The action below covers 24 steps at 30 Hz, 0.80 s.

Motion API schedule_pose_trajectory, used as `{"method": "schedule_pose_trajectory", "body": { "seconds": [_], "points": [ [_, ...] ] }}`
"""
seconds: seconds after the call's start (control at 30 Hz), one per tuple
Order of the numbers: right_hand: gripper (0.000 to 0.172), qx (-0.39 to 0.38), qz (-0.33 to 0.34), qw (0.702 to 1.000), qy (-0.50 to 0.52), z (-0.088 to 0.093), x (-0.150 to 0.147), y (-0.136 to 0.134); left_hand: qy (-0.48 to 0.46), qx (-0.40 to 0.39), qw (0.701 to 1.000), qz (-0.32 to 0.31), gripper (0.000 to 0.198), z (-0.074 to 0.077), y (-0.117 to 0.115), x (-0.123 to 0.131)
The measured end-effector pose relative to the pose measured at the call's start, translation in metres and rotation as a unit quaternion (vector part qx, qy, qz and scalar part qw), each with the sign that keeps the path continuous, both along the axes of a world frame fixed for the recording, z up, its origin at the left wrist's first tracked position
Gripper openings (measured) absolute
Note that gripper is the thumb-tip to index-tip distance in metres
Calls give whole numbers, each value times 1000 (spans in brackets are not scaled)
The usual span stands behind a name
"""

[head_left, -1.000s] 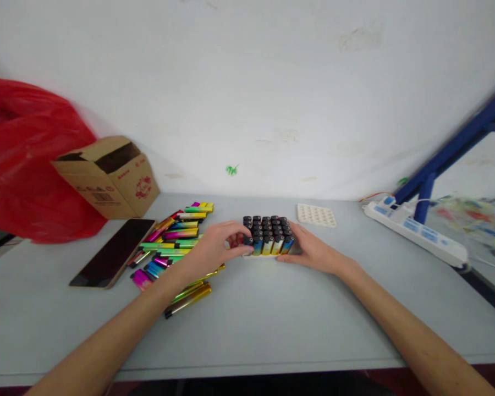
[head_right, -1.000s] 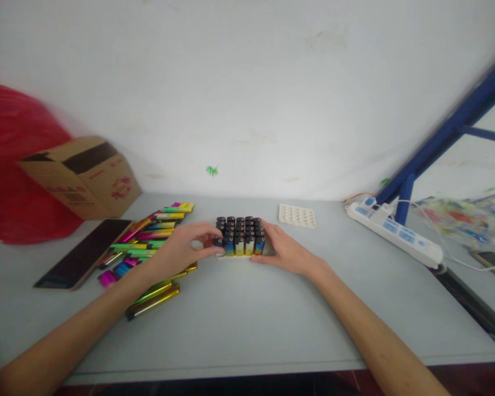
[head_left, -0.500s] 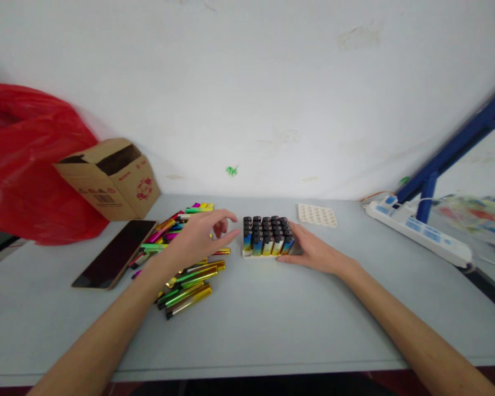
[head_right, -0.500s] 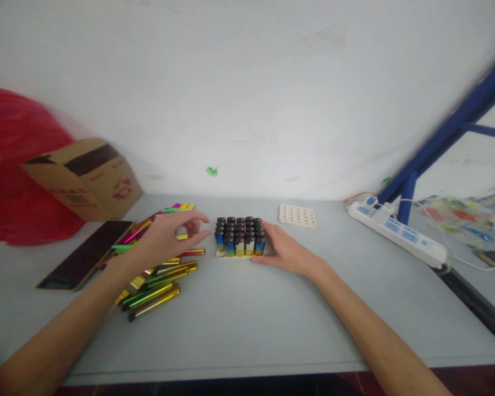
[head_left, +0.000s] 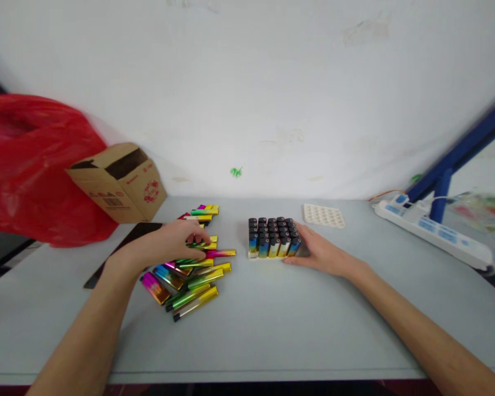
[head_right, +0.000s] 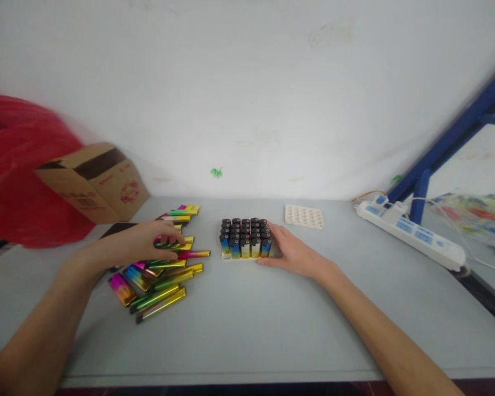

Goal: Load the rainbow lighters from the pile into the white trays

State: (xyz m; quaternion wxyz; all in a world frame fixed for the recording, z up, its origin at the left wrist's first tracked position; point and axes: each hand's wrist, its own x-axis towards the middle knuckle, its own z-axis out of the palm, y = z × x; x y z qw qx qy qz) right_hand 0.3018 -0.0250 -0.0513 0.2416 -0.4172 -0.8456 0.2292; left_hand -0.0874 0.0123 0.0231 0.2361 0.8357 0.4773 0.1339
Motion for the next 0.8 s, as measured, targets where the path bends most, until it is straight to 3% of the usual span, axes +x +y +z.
{"method": "schedule_pose_trajectory", "body": {
  "seconds": [0.1, 0.37, 0.47, 0.57, 0.67, 0.8],
  "points": [
    [91, -1, 1, 1000, 1, 1, 0, 0, 69, -3, 997, -45, 15, -3, 1, 3],
    [89, 2, 8, 1000, 3, 1, 1, 1, 62, 47, 995, -66, 21, -3, -1, 20],
    [91, 0, 6, 1000, 6, 1, 0, 0, 5, 92, 995, -25, 24, 0, -4, 24],
    [91, 3, 9, 1000, 6, 1, 0, 0, -144, 66, 987, 33, 26, 2, -8, 28],
    [90, 4, 9, 1000, 3, 2, 0, 0, -336, -45, 938, 75, 22, 2, -9, 33],
    [93, 6, 5, 1000, 0, 0, 0, 0, -537, -150, 823, 108, 19, 1, -9, 43]
  ]
}}
